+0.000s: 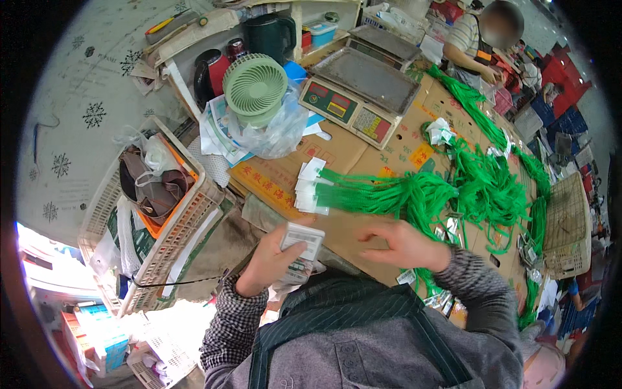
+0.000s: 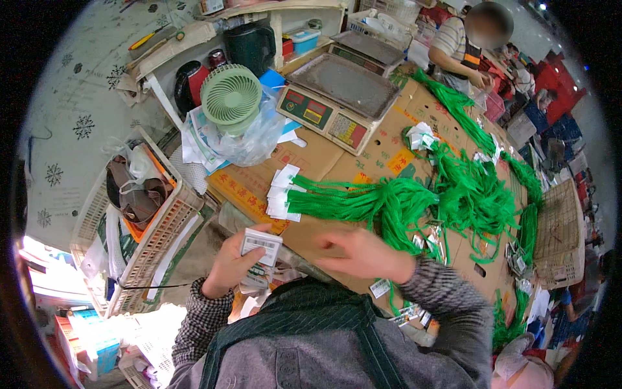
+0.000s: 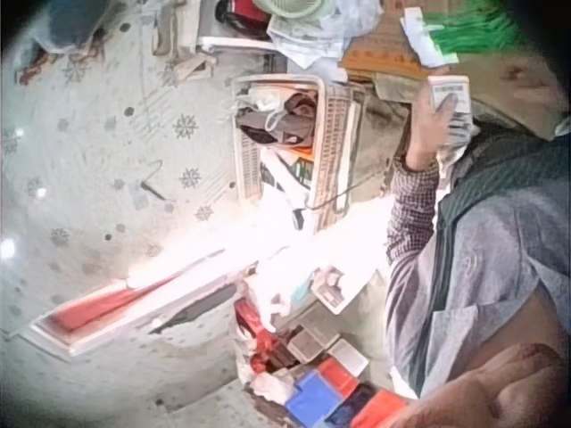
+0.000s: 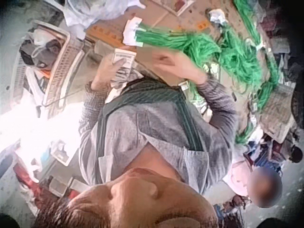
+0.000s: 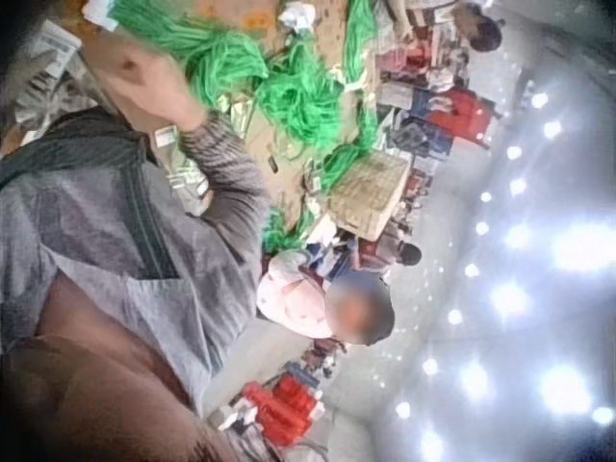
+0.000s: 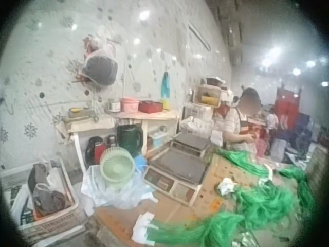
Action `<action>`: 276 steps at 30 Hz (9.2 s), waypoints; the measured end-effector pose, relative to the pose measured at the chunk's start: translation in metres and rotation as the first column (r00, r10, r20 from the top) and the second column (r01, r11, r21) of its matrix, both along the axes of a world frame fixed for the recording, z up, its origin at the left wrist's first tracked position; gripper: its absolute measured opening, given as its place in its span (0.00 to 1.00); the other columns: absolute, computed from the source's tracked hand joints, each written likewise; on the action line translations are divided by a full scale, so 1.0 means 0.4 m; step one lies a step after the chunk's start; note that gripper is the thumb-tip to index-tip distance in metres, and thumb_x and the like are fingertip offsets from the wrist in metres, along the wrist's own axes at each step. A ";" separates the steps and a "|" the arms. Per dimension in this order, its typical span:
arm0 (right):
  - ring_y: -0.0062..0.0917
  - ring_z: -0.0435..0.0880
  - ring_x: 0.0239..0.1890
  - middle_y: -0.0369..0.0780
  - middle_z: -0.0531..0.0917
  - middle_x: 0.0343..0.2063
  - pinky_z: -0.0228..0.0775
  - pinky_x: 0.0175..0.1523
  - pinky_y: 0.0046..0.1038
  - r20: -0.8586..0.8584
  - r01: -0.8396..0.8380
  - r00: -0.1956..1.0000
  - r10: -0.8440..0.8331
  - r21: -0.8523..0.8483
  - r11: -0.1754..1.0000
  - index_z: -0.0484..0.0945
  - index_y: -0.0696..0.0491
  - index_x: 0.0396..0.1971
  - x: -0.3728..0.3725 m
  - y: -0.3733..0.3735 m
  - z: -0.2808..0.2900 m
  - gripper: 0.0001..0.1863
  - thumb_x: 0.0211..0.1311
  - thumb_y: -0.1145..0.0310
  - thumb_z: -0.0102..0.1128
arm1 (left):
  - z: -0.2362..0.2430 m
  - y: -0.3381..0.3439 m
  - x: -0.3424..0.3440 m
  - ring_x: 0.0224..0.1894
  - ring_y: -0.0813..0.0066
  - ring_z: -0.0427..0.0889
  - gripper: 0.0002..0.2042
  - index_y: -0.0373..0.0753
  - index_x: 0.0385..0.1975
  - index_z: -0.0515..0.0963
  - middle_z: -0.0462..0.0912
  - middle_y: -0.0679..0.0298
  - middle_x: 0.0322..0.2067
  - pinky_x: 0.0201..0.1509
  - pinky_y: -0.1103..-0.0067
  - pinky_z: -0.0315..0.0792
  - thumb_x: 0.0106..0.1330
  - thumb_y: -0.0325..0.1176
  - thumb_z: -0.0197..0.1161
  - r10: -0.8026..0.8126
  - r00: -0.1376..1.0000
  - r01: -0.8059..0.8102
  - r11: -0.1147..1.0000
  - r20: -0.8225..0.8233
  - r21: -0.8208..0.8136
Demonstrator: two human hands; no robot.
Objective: The person repeatedly picks up small white labels and green plastic ties from a table, attaches a label to each tie, and places the labeled tie on a growing pile. The person also tears off a long strip of labels from a roll and continues the labeling process.
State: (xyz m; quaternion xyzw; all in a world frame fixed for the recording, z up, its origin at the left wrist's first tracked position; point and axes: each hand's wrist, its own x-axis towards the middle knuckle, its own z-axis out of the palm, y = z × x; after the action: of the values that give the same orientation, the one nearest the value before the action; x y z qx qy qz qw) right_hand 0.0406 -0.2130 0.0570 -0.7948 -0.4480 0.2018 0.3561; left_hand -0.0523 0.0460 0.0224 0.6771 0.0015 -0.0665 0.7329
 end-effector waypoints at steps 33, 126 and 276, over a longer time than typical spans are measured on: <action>0.10 0.74 0.28 0.33 0.81 0.25 0.68 0.32 0.15 -0.750 0.419 0.643 -0.153 0.176 0.891 0.80 0.58 0.29 -0.022 0.116 -0.197 0.04 0.57 0.73 0.62 | -0.140 -0.146 -0.009 0.24 0.84 0.75 0.08 0.30 0.26 0.78 0.80 0.65 0.23 0.28 0.85 0.69 0.62 0.28 0.57 0.394 0.912 -0.382 0.917 -0.119 0.112; 0.31 0.76 0.25 0.42 0.78 0.20 0.66 0.33 0.29 -0.389 0.148 0.921 0.002 0.356 0.923 0.81 0.58 0.29 0.167 0.025 -0.120 0.06 0.51 0.73 0.60 | 0.048 -0.094 0.217 0.23 0.87 0.74 0.10 0.29 0.26 0.80 0.79 0.65 0.20 0.24 0.84 0.68 0.56 0.32 0.66 -0.089 0.968 0.179 0.901 -0.236 0.396; 0.28 0.79 0.31 0.43 0.80 0.30 0.69 0.37 0.26 -0.384 0.172 0.922 -0.052 0.285 0.943 0.79 0.60 0.37 0.117 0.008 -0.099 0.09 0.57 0.75 0.56 | 0.035 -0.113 0.201 0.13 0.84 0.67 0.18 0.30 0.16 0.77 0.71 0.62 0.08 0.16 0.79 0.60 0.51 0.42 0.70 -0.106 0.981 0.183 0.795 -0.164 0.579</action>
State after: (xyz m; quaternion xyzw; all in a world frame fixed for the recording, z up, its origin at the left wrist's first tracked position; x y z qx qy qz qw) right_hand 0.0875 -0.2099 0.0173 -0.7004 -0.3520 0.2537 0.5667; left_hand 0.0279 0.0008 0.0364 0.8641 0.0155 -0.1604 0.4769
